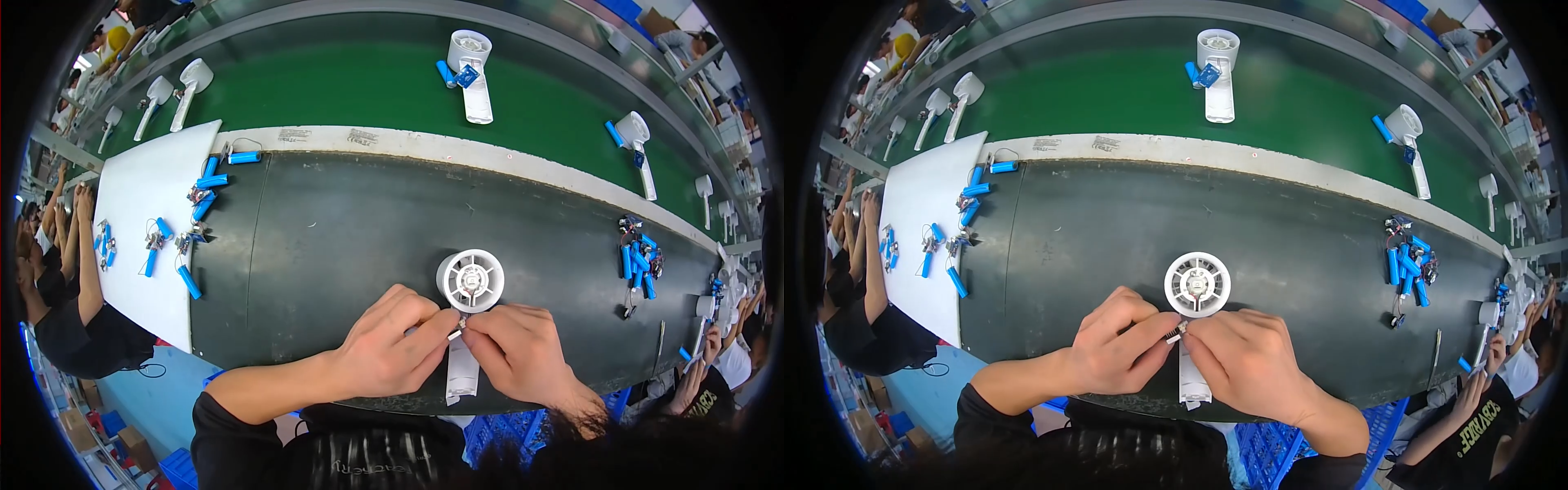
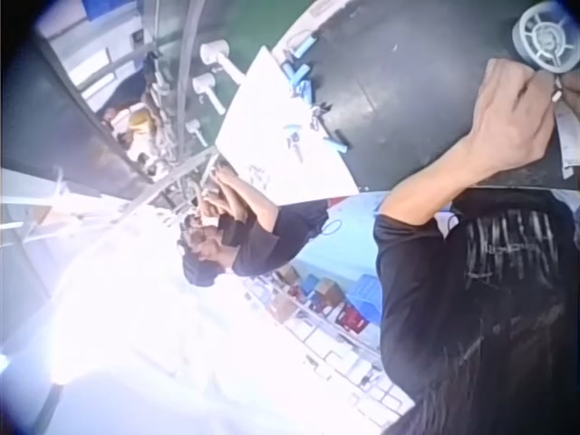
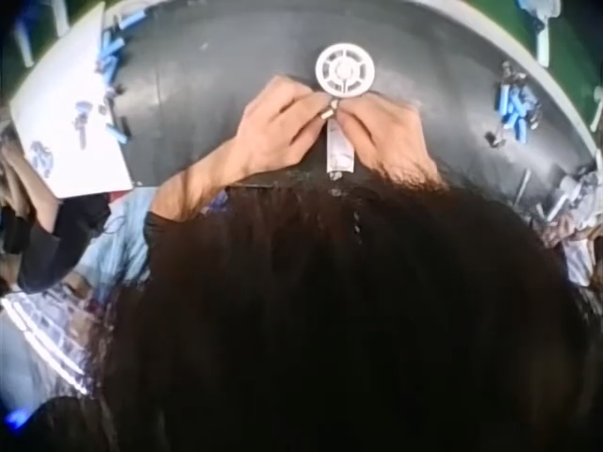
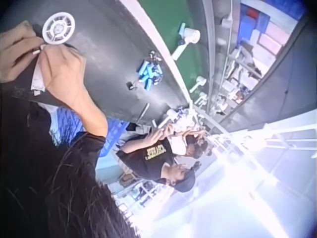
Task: The person assembles handheld fans along an assembly line by connecting the motor wire connector to the circuit board and positioning the components into the plastic fan casing by hand.
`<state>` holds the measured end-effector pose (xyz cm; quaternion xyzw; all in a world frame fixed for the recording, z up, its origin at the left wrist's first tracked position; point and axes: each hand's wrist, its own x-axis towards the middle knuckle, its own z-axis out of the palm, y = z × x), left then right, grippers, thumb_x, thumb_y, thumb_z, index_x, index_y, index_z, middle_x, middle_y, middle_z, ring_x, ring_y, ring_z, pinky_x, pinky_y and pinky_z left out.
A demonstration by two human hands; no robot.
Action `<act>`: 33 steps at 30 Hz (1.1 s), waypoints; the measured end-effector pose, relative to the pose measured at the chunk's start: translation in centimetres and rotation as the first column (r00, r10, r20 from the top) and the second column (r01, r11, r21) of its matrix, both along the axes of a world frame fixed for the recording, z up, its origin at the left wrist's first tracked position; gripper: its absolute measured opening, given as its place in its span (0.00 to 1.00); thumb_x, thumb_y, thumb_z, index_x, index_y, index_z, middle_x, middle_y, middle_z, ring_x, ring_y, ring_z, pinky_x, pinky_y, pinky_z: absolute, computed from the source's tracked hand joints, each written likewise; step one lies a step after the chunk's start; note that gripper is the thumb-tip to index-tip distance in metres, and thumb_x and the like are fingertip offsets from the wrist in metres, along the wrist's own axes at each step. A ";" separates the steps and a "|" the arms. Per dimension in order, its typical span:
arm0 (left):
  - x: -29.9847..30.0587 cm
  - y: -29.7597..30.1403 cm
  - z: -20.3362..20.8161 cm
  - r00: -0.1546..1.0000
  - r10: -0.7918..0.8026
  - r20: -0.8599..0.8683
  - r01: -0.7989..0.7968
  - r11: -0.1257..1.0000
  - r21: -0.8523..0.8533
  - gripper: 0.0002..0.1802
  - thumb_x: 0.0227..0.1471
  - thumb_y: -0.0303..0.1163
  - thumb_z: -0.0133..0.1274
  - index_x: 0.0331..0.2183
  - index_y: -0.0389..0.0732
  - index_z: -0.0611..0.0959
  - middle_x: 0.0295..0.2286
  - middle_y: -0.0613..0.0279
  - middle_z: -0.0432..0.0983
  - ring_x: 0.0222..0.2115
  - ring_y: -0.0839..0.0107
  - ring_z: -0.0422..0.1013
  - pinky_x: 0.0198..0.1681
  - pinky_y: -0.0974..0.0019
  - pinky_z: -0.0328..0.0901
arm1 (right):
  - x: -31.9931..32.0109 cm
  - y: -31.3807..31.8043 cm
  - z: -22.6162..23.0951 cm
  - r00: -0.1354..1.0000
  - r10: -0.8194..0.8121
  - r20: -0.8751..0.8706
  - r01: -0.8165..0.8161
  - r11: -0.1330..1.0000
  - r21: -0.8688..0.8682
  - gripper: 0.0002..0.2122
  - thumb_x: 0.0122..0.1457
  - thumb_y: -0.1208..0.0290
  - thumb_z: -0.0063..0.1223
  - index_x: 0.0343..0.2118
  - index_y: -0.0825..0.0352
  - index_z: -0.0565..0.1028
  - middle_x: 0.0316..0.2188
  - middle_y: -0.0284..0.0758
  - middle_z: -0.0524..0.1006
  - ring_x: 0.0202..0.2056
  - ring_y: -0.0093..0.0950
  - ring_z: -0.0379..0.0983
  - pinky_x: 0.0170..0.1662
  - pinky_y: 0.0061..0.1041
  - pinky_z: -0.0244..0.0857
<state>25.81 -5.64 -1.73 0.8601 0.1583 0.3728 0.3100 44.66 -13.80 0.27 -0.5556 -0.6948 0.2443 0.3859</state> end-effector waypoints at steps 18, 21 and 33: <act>0.3 -0.5 -0.2 1.000 -0.004 0.012 0.001 0.980 0.201 0.23 0.28 0.11 0.57 0.36 0.22 0.82 0.27 0.54 0.73 0.21 0.64 0.66 0.24 0.64 0.63 | -0.5 -0.6 0.5 0.987 -0.082 -0.135 0.062 0.988 -0.143 0.03 0.52 0.80 0.58 0.27 0.69 0.74 0.18 0.38 0.74 0.18 0.37 0.72 0.23 0.32 0.65; 0.5 -0.3 -0.2 1.000 -0.011 0.021 0.008 0.993 0.122 0.22 0.29 0.11 0.57 0.35 0.23 0.82 0.26 0.55 0.73 0.21 0.64 0.67 0.24 0.64 0.64 | -0.3 -0.5 0.4 0.988 -0.086 -0.124 0.068 0.987 -0.144 0.03 0.53 0.80 0.59 0.27 0.69 0.75 0.18 0.37 0.74 0.18 0.36 0.72 0.23 0.31 0.66; 0.4 0.2 -0.1 1.000 -0.016 0.015 0.015 0.997 0.081 0.20 0.33 0.16 0.60 0.36 0.29 0.82 0.29 0.58 0.73 0.22 0.66 0.67 0.26 0.65 0.61 | 1.9 0.1 0.7 0.987 0.036 0.154 -0.053 0.993 0.110 0.13 0.43 0.78 0.67 0.34 0.67 0.80 0.24 0.32 0.77 0.21 0.29 0.73 0.24 0.26 0.65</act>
